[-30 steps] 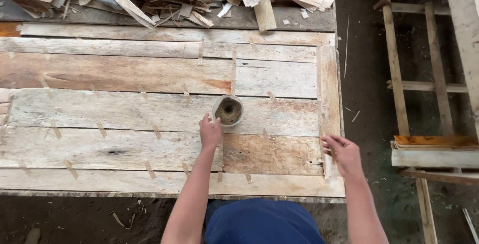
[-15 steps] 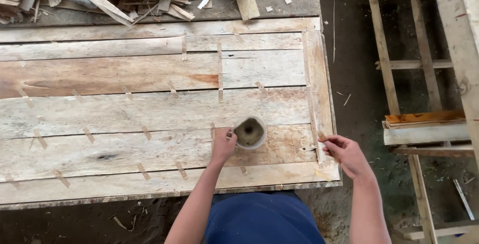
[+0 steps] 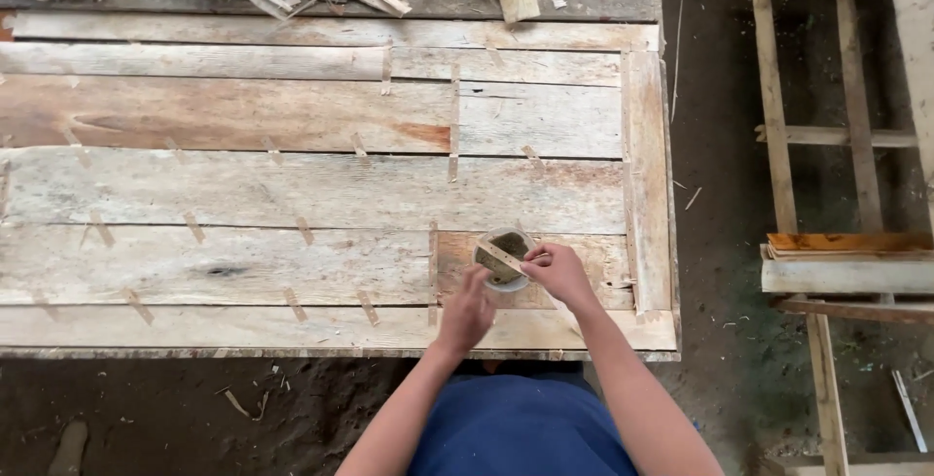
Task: The person repeatedly dips a small wooden stick into a container of paste and applies it to the gaps between wooden planks on a workbench. They then press the stick into the gaps to fill them.
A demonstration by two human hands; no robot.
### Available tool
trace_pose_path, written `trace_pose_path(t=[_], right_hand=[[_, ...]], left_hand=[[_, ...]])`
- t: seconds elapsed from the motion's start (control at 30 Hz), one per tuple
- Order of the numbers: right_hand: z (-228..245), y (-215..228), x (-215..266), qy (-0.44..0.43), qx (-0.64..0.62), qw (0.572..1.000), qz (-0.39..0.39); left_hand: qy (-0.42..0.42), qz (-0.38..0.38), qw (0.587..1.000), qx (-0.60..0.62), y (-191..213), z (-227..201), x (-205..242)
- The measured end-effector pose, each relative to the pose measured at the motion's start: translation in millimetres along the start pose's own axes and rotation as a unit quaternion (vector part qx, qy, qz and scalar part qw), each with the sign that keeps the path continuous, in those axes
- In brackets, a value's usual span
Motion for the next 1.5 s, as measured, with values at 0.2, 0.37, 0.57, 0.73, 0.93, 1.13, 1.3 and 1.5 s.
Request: trace_pose_path(t=[0.2, 0.37, 0.57, 0.73, 0.93, 1.13, 1.3, 1.5], right_hand=[[-18, -16, -44, -0.023, 0.133, 0.989, -0.059], [-17, -21, -55, -0.024, 0.185, 0.98, -0.063], [-16, -26, -67, -0.041, 0.208, 0.975, -0.065], [-7, -18, -51, -0.044, 0.208, 0.975, -0.057], [-19, 3, -16, -0.058, 0.179, 0.981, -0.04], [-24, 66, 85, -0.03, -0.034, 0.999, -0.011], [-89, 115, 140, -0.033, -0.232, 0.971, -0.057], [-138, 102, 170, -0.103, -0.317, 0.941, -0.056]], left_hand=[[-0.003, 0.173, 0.983, -0.058, 28, -51, -13], [0.034, 0.254, 0.96, -0.11, 26, -47, -29], [0.085, 0.315, 0.938, -0.118, 28, -51, -40], [0.114, 0.333, 0.93, -0.103, 29, -53, -47], [0.119, 0.334, 0.927, -0.126, 18, -48, -45], [0.068, 0.294, 0.934, -0.193, 20, -42, -35], [-0.039, 0.136, 0.963, -0.23, 12, -4, -37], [-0.023, 0.067, 0.965, -0.253, 44, 8, -71]])
Point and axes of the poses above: each hand's wrist, its own x-axis away from the middle knuckle, its own y-axis out of the back of the hand, z = x × y, the point moved 3 cm from there along -x, towards the middle knuckle, and after that the axes turned 10 degrees about z, right-handed, at the moved point
